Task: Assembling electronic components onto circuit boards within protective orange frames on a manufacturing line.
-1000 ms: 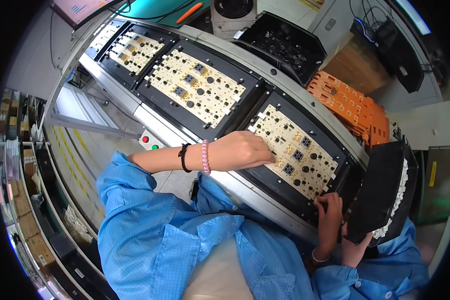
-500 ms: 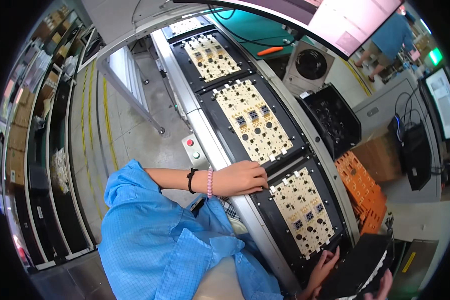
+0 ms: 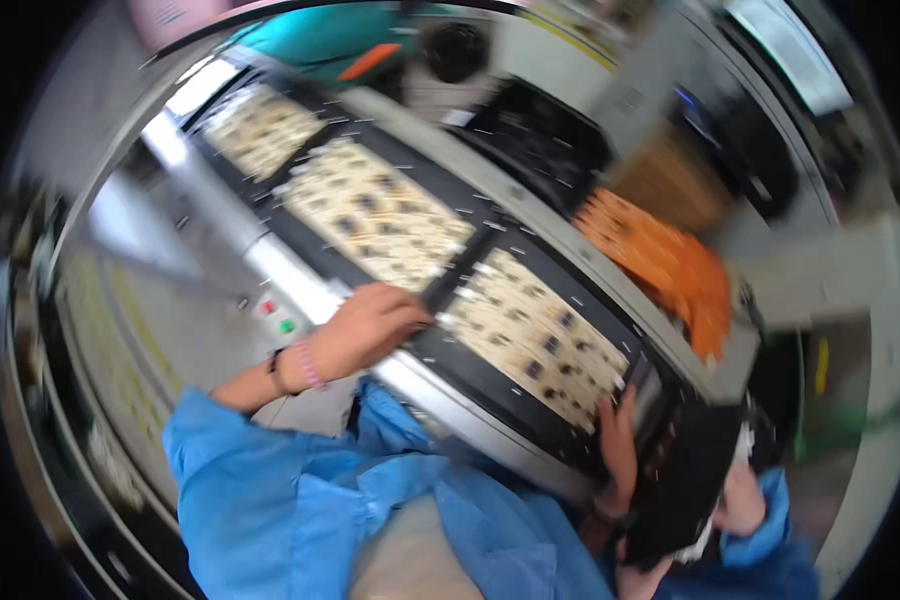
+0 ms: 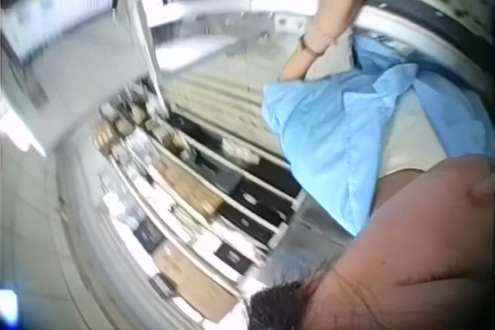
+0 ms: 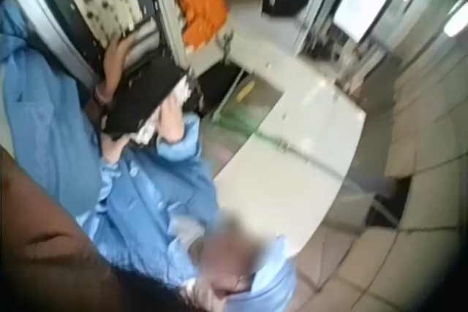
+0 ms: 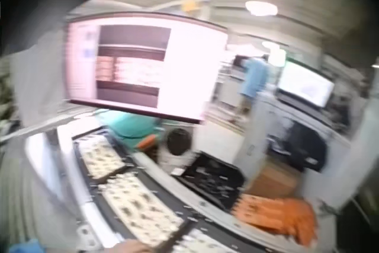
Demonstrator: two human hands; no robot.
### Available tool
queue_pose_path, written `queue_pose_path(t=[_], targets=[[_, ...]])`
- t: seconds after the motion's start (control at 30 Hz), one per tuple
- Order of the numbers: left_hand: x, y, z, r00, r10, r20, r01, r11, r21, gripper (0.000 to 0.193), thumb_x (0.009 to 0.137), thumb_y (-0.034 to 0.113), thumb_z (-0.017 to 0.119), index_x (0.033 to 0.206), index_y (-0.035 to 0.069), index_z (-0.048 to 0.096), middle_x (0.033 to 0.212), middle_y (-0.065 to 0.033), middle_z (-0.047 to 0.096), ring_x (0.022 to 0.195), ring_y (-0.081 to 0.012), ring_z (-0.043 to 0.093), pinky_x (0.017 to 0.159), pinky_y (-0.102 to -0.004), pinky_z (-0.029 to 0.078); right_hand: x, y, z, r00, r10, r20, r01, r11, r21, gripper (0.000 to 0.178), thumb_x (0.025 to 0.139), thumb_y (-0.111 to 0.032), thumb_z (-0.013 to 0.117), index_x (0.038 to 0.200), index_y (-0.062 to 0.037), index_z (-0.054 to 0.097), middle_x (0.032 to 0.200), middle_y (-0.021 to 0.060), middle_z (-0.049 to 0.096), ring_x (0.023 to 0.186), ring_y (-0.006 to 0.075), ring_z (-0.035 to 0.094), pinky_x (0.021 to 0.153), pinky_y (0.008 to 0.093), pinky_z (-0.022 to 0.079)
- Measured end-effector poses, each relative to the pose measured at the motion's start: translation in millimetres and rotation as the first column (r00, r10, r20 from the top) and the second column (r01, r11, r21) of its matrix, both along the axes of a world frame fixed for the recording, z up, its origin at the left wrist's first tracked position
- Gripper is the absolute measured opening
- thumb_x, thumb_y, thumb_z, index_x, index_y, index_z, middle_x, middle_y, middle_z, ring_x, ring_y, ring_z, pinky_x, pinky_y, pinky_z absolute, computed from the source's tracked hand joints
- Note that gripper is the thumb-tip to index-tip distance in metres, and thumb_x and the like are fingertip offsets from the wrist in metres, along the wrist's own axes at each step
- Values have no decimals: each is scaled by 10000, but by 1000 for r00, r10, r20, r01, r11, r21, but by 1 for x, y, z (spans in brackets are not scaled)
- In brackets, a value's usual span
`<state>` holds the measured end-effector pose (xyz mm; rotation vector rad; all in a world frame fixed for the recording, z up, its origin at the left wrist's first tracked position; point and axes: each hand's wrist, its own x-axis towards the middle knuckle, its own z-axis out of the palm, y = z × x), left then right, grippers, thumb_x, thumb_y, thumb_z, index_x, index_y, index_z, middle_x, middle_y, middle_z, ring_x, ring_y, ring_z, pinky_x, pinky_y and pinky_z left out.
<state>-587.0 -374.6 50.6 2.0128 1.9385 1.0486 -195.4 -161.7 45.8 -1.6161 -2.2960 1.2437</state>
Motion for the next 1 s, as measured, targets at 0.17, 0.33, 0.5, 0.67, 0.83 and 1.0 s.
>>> queue_pose_path(t=[0.17, 0.33, 0.5, 0.67, 0.83, 1.0], targets=[[3, 14, 12, 999, 46, 5, -45, 994, -101, 267, 841, -41, 676, 1080, 72, 716, 1056, -104, 688, 981, -325, 639, 862, -409, 502, -9, 5, -16, 993, -39, -111, 36, 999, -27, 793, 1061, -327, 565, 1591, 55, 114, 1511, 288, 438, 1395, 293, 452, 1141, 359, 359], [17, 44, 26, 1000, -24, -15, 23, 995, -100, 264, 852, -85, 653, 1069, 53, 710, 1033, -110, 679, 989, -312, 643, 852, -395, 504, -4, 4, -24, 971, -38, -235, 49, 998, 43, 829, 1041, -292, 607, 1579, 85, 102, 1469, 298, 478, 1368, 309, 494, 1133, 374, 380], [33, 58, 38, 991, -119, -61, 113, 989, -96, 237, 854, -56, 665, 1063, 47, 709, 1049, -108, 685, 996, -315, 645, 854, -401, 505, -11, 2, -10, 962, -12, -273, 17, 1000, 18, 898, 1037, -364, 600, 1559, 144, 75, 1503, 372, 406, 1409, 372, 454, 1156, 406, 354], [39, 86, 41, 975, -221, -15, 216, 963, -161, 231, 889, -47, 634, 1094, 42, 695, 1108, -130, 657, 1036, -323, 632, 911, -402, 504, 1, 1, -32, 979, 111, -172, -70, 971, 228, 906, 1035, -378, 605, 1559, 149, 87, 1570, 386, 279, 1519, 383, 257, 1236, 398, 193], [9, 142, 37, 981, -141, -136, 148, 988, 41, 401, 951, 29, 618, 1346, 31, 549, 1275, -165, 592, 1218, -342, 543, 1037, -390, 451, 12, 13, -38, 951, 33, -308, -66, 993, -100, 785, 1025, -250, 630, 1585, 51, 170, 1513, 285, 435, 1396, 306, 472, 1134, 399, 381], [3, 205, 45, 927, -190, 323, 160, 980, 116, 396, 1008, 88, 607, 1392, 29, 532, 1306, -118, 599, 1178, -202, 621, 1024, -345, 491, -15, -18, 32, 947, 290, -139, -167, 813, 558, 558, 956, -144, 684, 1447, 11, 470, 1438, 212, 520, 1330, 376, 520, 1098, 419, 431]])
